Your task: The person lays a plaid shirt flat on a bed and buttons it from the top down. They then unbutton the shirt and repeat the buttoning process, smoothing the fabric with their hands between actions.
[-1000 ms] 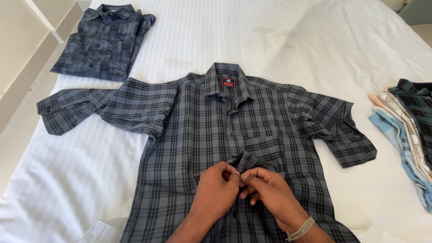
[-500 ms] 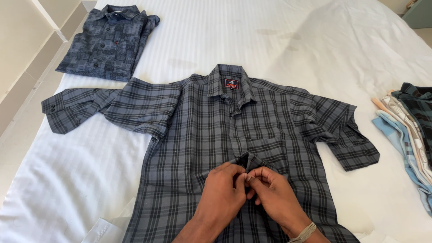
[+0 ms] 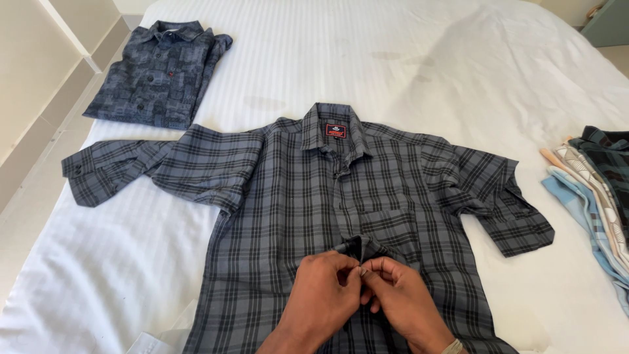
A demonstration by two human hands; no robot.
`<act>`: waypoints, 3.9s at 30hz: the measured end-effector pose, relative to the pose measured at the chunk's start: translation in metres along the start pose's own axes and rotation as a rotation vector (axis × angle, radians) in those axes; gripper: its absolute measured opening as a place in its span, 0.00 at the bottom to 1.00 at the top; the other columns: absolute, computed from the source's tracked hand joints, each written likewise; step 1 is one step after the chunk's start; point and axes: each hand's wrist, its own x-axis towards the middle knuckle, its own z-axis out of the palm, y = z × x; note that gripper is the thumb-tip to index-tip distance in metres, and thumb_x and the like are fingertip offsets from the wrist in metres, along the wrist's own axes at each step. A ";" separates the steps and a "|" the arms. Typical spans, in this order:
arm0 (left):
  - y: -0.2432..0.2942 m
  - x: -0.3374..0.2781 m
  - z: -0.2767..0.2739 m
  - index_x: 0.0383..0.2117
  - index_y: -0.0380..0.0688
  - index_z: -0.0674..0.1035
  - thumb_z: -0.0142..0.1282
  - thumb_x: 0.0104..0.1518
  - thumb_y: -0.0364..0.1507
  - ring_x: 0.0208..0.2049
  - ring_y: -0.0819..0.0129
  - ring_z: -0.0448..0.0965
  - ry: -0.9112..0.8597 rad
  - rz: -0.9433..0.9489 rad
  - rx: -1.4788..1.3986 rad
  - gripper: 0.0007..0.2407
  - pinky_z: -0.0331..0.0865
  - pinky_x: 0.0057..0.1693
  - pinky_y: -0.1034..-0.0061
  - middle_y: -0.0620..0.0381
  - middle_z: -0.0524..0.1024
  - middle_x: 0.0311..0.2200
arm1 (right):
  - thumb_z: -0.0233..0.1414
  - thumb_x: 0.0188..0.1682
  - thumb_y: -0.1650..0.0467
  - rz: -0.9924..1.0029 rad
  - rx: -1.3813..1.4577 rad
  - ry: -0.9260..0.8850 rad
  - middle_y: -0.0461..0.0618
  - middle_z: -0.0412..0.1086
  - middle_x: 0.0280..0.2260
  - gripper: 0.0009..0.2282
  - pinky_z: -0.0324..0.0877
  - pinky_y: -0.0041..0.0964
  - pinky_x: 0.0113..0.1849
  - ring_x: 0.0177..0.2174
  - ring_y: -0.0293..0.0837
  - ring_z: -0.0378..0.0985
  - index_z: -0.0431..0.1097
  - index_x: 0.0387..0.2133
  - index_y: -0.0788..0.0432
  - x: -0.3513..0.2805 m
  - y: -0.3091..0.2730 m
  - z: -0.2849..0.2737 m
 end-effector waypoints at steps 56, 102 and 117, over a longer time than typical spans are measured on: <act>-0.148 0.254 -0.175 0.62 0.31 0.64 0.68 0.52 0.53 0.43 0.42 0.80 0.122 -0.082 0.850 0.42 0.74 0.48 0.54 0.37 0.78 0.41 | 0.53 0.56 0.70 0.041 -0.626 0.364 0.68 0.79 0.29 0.22 0.77 0.41 0.25 0.22 0.52 0.81 0.61 0.60 0.71 0.194 -0.134 -0.157; -0.047 0.033 0.013 0.55 0.35 0.72 0.58 0.53 0.25 0.31 0.58 0.82 0.059 -0.042 0.026 0.21 0.77 0.43 0.68 0.44 0.78 0.46 | 0.54 0.51 0.68 -0.103 -0.173 -0.030 0.54 0.82 0.36 0.14 0.78 0.37 0.36 0.34 0.44 0.82 0.74 0.49 0.60 0.034 -0.006 -0.001; -0.030 0.042 0.005 0.55 0.41 0.73 0.58 0.56 0.22 0.28 0.71 0.82 -0.033 -0.256 -0.108 0.19 0.76 0.37 0.76 0.53 0.79 0.38 | 0.51 0.54 0.70 0.054 -0.058 -0.032 0.51 0.75 0.26 0.11 0.72 0.32 0.21 0.19 0.40 0.77 0.76 0.43 0.64 0.048 -0.026 -0.004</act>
